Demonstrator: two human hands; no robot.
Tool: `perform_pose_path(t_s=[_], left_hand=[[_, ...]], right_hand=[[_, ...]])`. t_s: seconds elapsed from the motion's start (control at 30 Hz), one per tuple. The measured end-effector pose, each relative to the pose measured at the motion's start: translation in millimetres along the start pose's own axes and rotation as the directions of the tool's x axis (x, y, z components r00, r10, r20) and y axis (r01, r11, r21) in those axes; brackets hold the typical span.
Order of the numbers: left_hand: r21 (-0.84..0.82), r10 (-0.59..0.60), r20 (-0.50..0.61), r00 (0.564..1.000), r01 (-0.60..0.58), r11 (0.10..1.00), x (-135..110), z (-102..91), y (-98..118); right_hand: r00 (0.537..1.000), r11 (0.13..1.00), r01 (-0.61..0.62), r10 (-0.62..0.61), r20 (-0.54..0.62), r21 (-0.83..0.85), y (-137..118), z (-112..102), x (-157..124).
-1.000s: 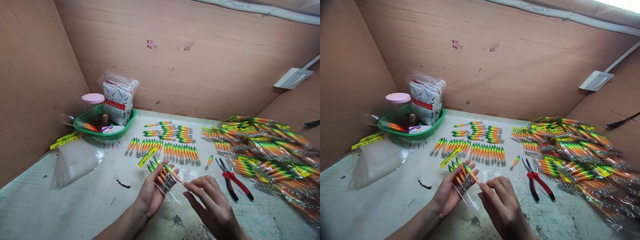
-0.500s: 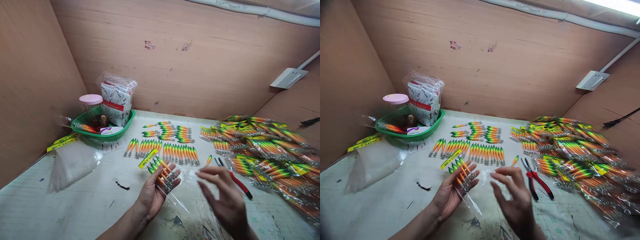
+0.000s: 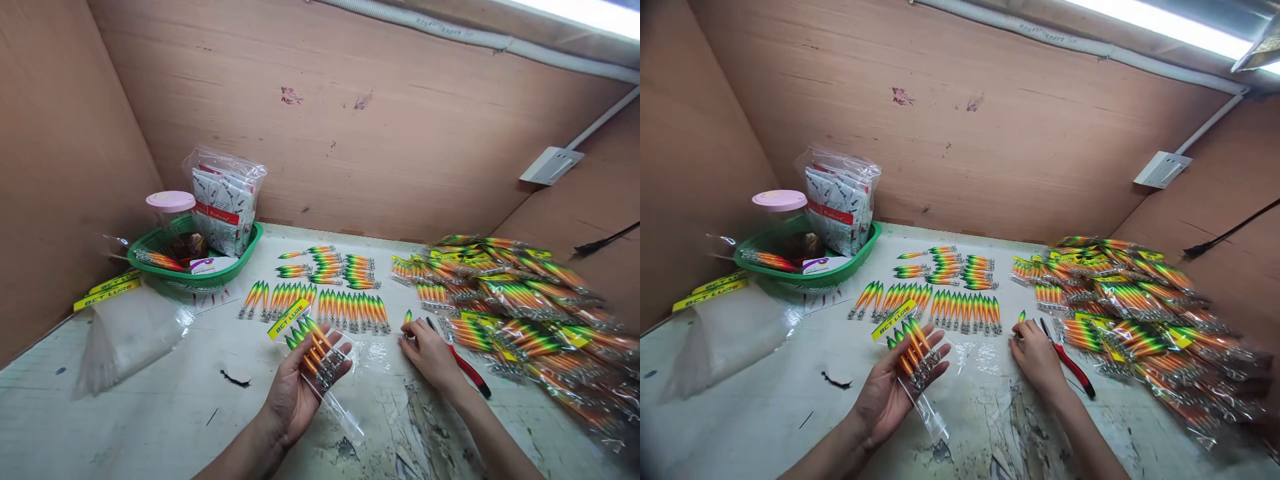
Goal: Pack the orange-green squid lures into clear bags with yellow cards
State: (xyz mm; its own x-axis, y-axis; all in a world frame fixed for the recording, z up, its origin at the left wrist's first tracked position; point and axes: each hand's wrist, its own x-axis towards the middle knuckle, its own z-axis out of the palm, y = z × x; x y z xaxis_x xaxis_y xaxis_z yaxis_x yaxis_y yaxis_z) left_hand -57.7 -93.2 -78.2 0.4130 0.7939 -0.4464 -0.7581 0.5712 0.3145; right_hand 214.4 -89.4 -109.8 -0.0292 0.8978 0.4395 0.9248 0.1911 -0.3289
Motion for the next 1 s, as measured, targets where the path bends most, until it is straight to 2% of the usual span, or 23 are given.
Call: perform_pose_path(t_s=[0.1, 0.17, 0.2, 0.27, 0.3, 0.33, 0.37, 0.4, 0.47, 0.5, 0.6, 0.67, 0.73, 1.0], left_hand=[[0.009, -0.008, -0.016, 1.0, 0.009, 1.0, 2, -0.9, 0], [0.006, -0.01, -0.018, 1.0, 0.011, 1.0, 3, -1.2, 1], [0.004, -0.01, -0.016, 1.0, 0.011, 1.0, 3, -1.3, 1], [0.003, -0.011, -0.007, 1.0, 0.011, 1.0, 4, -1.8, 2], [0.007, -0.013, -0.001, 1.0, 0.013, 1.0, 4, -2.1, 2], [0.014, -0.016, 0.005, 1.0, 0.016, 1.0, 4, -2.4, 2], [0.024, -0.019, 0.011, 1.0, 0.019, 1.0, 5, -2.7, 1], [0.035, -0.022, 0.015, 1.0, 0.021, 0.999, 5, -2.8, 1], [0.057, -0.022, 0.015, 1.0, 0.021, 0.998, 5, -2.9, 0], [0.065, -0.02, 0.012, 1.0, 0.019, 0.998, 5, -2.9, 0], [0.079, -0.016, 0.013, 1.0, 0.015, 0.997, 4, -2.9, -2], [0.085, -0.018, 0.026, 1.0, 0.016, 0.996, 3, -2.8, -2], [0.094, -0.019, 0.03, 0.999, 0.016, 0.995, 2, -2.3, -2], [0.173, -0.067, 0.062, 0.996, 0.056, 0.983, 1, -1.8, -3]], right_hand=[[0.997, 0.996, 0.056, -0.059, 0.039, 0.068, -16, -43, -7], [0.964, 0.96, 0.139, -0.187, 0.188, 0.242, -31, -82, -13], [0.924, 0.924, 0.203, -0.29, 0.248, 0.324, -40, -99, -15], [0.802, 0.865, 0.267, -0.443, 0.4, 0.424, -61, -120, -16], [0.754, 0.845, 0.289, -0.491, 0.436, 0.451, -72, -123, -15], [0.732, 0.835, 0.307, -0.514, 0.448, 0.456, -82, -120, -13], [0.739, 0.83, 0.334, -0.525, 0.423, 0.448, -91, -113, -11], [0.771, 0.829, 0.364, -0.524, 0.363, 0.423, -99, -103, -9], [0.841, 0.838, 0.426, -0.506, 0.193, 0.342, -111, -79, -7], [0.858, 0.84, 0.455, -0.502, 0.107, 0.295, -115, -68, -7], [0.847, 0.831, 0.529, -0.53, -0.042, 0.174, -118, -47, -8], [0.839, 0.829, 0.544, -0.54, -0.073, 0.127, -117, -43, -8], [0.858, 0.849, 0.514, -0.508, -0.078, 0.123, -116, -42, -8], [0.933, 0.871, 0.35, -0.358, -0.045, 0.345, -114, -35, -1]])
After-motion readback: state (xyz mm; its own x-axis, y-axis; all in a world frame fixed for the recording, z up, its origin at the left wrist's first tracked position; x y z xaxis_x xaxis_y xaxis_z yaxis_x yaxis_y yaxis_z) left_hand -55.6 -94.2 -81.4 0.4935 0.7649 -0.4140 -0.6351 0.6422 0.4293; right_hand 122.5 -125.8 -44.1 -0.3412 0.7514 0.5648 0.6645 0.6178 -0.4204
